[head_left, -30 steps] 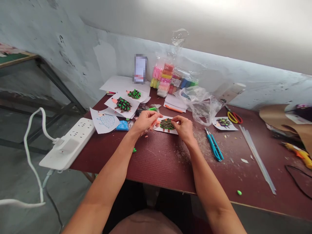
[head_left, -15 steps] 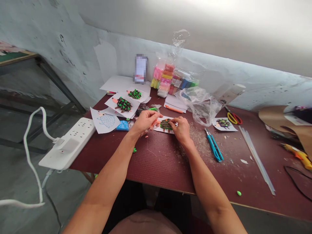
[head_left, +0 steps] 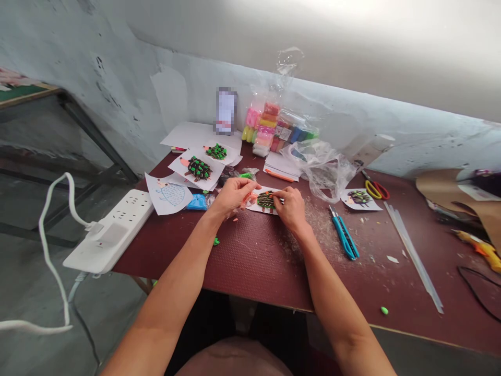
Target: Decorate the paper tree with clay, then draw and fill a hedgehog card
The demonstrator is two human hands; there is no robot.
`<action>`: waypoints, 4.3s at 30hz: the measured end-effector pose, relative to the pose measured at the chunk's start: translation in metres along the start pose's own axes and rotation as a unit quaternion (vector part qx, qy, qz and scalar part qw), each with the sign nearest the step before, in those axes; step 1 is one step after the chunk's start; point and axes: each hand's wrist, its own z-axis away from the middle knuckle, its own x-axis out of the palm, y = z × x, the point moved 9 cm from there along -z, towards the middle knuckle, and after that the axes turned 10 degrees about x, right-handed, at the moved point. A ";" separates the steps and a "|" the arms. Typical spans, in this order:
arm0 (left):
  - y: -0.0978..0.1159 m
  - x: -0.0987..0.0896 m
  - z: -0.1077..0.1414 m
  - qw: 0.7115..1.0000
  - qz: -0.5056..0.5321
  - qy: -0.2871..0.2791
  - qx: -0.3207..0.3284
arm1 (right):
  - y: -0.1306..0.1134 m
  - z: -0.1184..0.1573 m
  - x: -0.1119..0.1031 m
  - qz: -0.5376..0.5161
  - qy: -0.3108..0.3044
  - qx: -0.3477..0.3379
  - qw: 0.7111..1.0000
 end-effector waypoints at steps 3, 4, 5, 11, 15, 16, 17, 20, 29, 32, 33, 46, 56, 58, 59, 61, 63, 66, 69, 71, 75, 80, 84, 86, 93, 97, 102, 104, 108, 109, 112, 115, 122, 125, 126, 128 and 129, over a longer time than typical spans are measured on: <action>0.000 -0.001 0.000 1.000 0.001 0.006 0.000 | -0.002 0.001 0.000 0.007 0.000 -0.006 1.000; 0.000 0.000 0.000 1.000 0.001 0.006 0.001 | -0.002 0.001 0.000 0.010 -0.002 -0.006 1.000; 0.001 0.000 0.000 1.000 0.001 0.004 0.001 | -0.002 0.001 0.000 0.012 -0.004 -0.005 1.000; -0.001 -0.001 -0.001 1.000 0.006 0.000 0.007 | -0.003 0.001 -0.003 0.023 0.007 -0.012 1.000; 0.000 -0.001 -0.001 1.000 -0.001 0.000 0.008 | -0.003 0.001 -0.001 0.030 -0.004 -0.013 0.999; 0.000 -0.002 -0.001 1.000 -0.002 0.001 0.007 | -0.003 0.001 -0.001 0.033 -0.008 -0.012 0.999; 0.000 -0.002 0.000 1.000 -0.003 0.001 0.007 | -0.003 0.002 -0.001 0.035 -0.012 -0.011 0.999; 0.000 -0.002 -0.001 1.000 0.000 -0.001 0.012 | -0.004 0.002 -0.001 0.038 -0.014 -0.012 0.999; -0.004 -0.003 -0.002 1.000 0.007 -0.009 0.014 | -0.004 0.001 -0.002 0.033 -0.010 -0.012 0.999; -0.003 -0.003 -0.002 1.000 0.006 -0.007 0.014 | -0.004 0.002 -0.001 0.032 -0.012 -0.011 0.999; -0.003 -0.003 -0.002 1.000 0.006 -0.008 0.014 | -0.004 0.002 -0.001 0.032 -0.015 -0.011 0.999; 0.001 -0.001 0.001 1.000 0.000 -0.007 0.005 | -0.008 0.003 -0.001 0.058 -0.023 -0.012 0.998; 0.000 -0.001 0.001 1.000 0.004 -0.004 0.008 | -0.009 0.004 -0.002 0.066 -0.041 -0.001 0.997; 0.001 -0.001 0.001 1.000 0.003 -0.003 0.007 | -0.009 0.004 -0.002 0.067 -0.039 -0.003 0.997; 0.001 -0.001 0.001 1.000 0.002 -0.003 0.007 | -0.008 0.003 -0.002 0.068 -0.038 -0.005 0.997; 0.001 -0.001 0.001 1.000 0.001 -0.004 0.008 | -0.008 0.003 -0.001 0.072 -0.036 -0.009 0.997; 0.001 -0.001 0.001 1.000 0.003 -0.006 0.009 | -0.008 0.003 -0.001 0.076 -0.034 -0.014 0.996; 0.002 0.000 0.001 1.000 0.005 -0.007 0.007 | -0.008 0.003 -0.001 0.074 -0.032 -0.017 0.997; 0.003 0.000 0.002 1.000 0.002 -0.005 0.004 | -0.008 0.003 -0.001 0.060 -0.030 -0.018 0.998; 0.004 0.001 0.003 1.000 -0.002 -0.006 0.001 | -0.009 0.003 -0.001 0.054 -0.029 -0.017 0.998; 0.004 0.001 0.004 1.000 -0.006 0.001 -0.004 | -0.009 0.004 0.001 0.056 -0.038 -0.017 0.998; 0.004 0.001 0.003 1.000 -0.004 0.003 -0.003 | -0.010 0.004 0.001 0.072 -0.048 -0.011 0.996; 0.003 0.000 0.003 1.000 0.002 0.001 -0.004 | -0.010 0.004 0.000 0.088 -0.052 -0.008 0.995; 0.003 0.000 0.002 1.000 0.001 0.000 -0.005 | -0.011 0.004 0.000 0.097 -0.055 -0.009 0.994; 0.004 0.001 0.003 1.000 -0.007 -0.005 -0.005 | -0.010 0.003 0.000 0.094 -0.048 -0.017 0.994; 0.001 0.000 0.001 1.000 -0.006 -0.011 0.001 | -0.007 0.002 -0.004 0.048 -0.020 -0.016 0.999; -0.002 -0.006 -0.004 1.000 0.000 0.007 0.012 | -0.006 0.001 -0.018 -0.164 0.024 -0.003 0.986; -0.002 -0.006 -0.005 1.000 -0.003 0.009 0.014 | -0.011 0.002 -0.019 -0.282 -0.005 -0.004 0.959; 0.002 -0.003 -0.004 0.999 -0.031 0.005 0.026 | -0.030 0.008 -0.019 -0.410 -0.072 -0.040 0.908; 0.002 -0.002 -0.003 0.999 -0.037 0.003 0.028 | -0.035 0.010 -0.019 -0.414 -0.083 -0.051 0.905; 0.001 0.002 -0.003 0.998 -0.050 -0.004 0.034 | -0.044 0.016 -0.017 -0.387 -0.088 -0.069 0.915; -0.003 0.005 -0.003 0.997 -0.072 -0.007 0.034 | -0.045 0.018 -0.018 -0.332 -0.043 -0.063 0.940; -0.004 0.008 -0.004 0.993 -0.100 -0.013 0.055 | -0.046 0.021 -0.014 -0.284 -0.032 -0.048 0.957; -0.005 0.010 -0.004 0.994 -0.086 -0.017 0.065 | -0.048 0.022 -0.015 -0.295 -0.031 -0.060 0.953; -0.006 0.010 -0.004 0.994 -0.083 -0.020 0.067 | -0.049 0.022 -0.014 -0.295 -0.034 -0.069 0.952; -0.007 0.009 -0.004 0.994 -0.077 -0.022 0.073 | -0.054 0.024 -0.014 -0.293 -0.043 -0.085 0.951; -0.007 0.008 -0.004 0.994 -0.074 -0.021 0.077 | -0.056 0.024 -0.015 -0.292 -0.047 -0.091 0.951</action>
